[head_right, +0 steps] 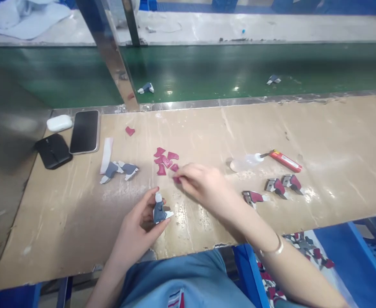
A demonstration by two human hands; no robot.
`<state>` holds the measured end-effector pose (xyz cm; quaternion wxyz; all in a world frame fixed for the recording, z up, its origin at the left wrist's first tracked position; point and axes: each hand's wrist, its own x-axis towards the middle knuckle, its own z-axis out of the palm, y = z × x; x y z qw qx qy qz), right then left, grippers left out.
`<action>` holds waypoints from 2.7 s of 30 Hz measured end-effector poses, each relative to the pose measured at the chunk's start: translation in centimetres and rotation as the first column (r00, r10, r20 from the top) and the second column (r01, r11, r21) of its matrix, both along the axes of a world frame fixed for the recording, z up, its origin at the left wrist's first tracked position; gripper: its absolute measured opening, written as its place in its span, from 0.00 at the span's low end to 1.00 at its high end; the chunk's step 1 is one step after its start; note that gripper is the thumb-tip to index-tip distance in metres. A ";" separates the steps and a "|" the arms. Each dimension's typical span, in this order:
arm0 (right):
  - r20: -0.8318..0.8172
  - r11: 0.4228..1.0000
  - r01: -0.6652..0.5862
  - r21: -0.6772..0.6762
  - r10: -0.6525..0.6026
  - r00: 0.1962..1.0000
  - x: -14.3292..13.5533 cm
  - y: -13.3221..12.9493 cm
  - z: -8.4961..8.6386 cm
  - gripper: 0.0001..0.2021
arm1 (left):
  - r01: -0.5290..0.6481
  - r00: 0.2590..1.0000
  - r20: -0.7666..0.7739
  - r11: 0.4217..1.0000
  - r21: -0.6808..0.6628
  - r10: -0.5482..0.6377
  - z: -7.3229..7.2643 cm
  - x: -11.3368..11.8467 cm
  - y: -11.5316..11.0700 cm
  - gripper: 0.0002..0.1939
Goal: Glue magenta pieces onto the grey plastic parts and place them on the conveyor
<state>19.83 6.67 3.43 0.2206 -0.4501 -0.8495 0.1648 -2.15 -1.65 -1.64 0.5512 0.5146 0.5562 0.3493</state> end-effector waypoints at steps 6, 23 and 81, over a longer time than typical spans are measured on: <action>-0.464 0.996 -0.080 0.038 0.089 0.882 -1.7 -4.9 -1.0 0.10 | 0.052 0.998 0.043 0.993 -0.104 -0.048 2.4 0.4 0.9 0.35; -0.548 1.000 0.003 0.003 0.000 0.836 -3.1 -6.9 -3.6 0.14 | 0.025 0.999 -0.038 0.999 -0.039 -0.026 2.1 0.5 0.5 0.35; -0.660 0.996 0.045 -0.078 -0.086 0.746 -3.7 -6.9 -4.5 0.08 | -0.008 0.905 0.419 0.989 -0.147 0.070 2.1 -0.5 0.9 0.30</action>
